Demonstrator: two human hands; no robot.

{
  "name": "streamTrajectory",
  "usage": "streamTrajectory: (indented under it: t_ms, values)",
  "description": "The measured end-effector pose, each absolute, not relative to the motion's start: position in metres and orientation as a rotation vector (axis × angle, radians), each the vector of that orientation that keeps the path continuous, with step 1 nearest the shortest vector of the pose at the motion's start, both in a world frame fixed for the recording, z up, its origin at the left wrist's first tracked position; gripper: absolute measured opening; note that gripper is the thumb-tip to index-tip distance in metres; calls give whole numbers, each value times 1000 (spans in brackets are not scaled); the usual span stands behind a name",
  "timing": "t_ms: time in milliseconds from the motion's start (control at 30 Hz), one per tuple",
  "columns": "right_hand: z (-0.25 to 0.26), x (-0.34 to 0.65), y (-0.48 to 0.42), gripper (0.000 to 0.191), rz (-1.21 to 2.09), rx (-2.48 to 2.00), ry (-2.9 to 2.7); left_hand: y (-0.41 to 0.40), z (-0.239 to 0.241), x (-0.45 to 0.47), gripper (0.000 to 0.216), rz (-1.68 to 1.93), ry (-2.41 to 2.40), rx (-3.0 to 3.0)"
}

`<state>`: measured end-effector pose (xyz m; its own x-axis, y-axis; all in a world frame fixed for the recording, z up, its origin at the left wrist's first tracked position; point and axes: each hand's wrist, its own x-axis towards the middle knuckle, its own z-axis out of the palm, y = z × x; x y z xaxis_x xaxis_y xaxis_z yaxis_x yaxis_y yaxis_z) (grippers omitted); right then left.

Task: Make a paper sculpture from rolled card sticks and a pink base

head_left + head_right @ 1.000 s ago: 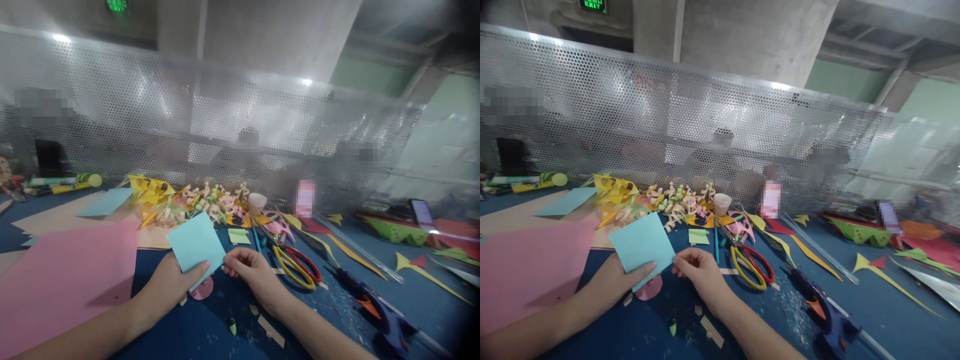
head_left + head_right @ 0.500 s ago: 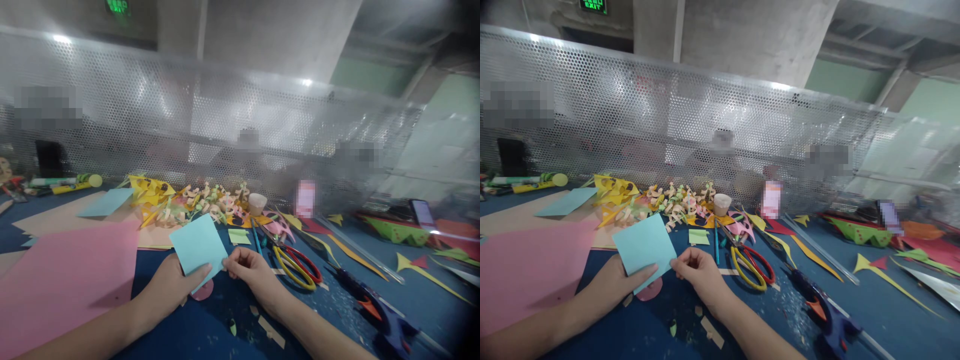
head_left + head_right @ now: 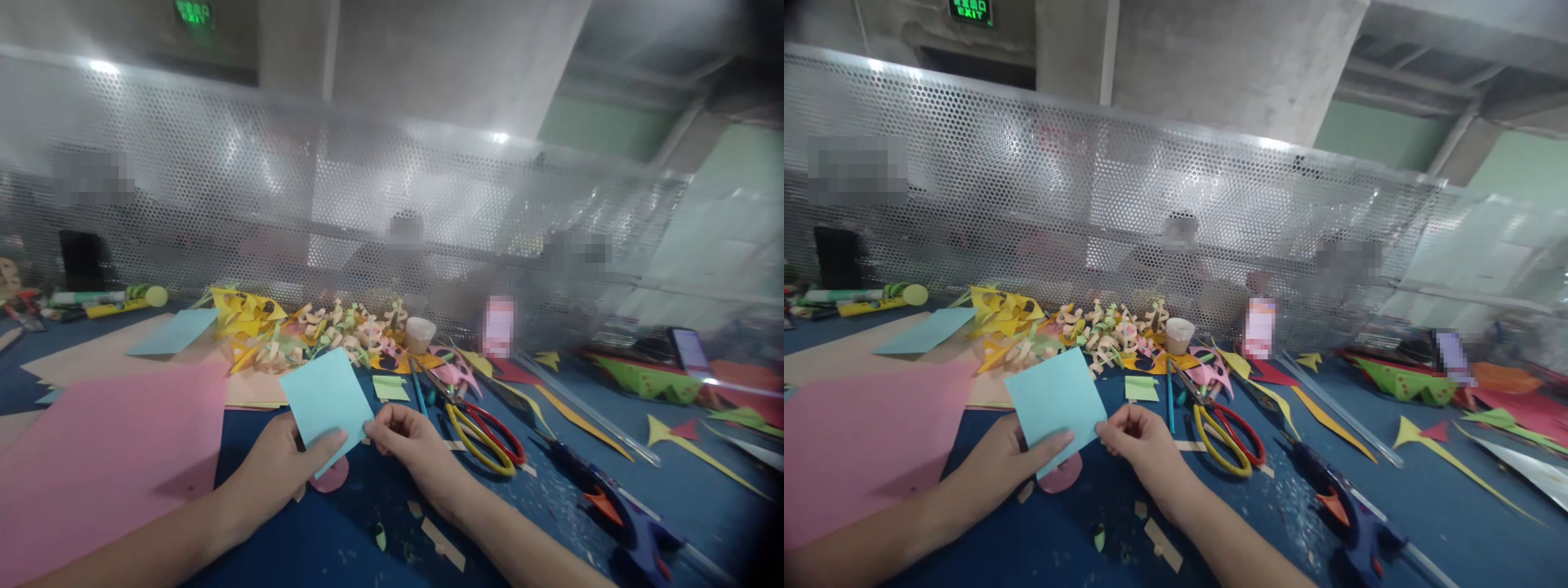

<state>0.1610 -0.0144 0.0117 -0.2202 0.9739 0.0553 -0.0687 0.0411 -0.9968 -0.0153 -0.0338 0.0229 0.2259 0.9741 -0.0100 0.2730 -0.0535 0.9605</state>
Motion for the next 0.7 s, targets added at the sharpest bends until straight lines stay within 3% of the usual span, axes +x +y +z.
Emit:
streamTrajectory:
  t_ms: [200,700]
  values:
    - [24,157,-20,31,1444,-891,-1165,-39,29,-16,41,1024,878,1597]
    - [22,125,-49,38,1713,-685,-878,-58,42,-2,24,1120,1150,1409]
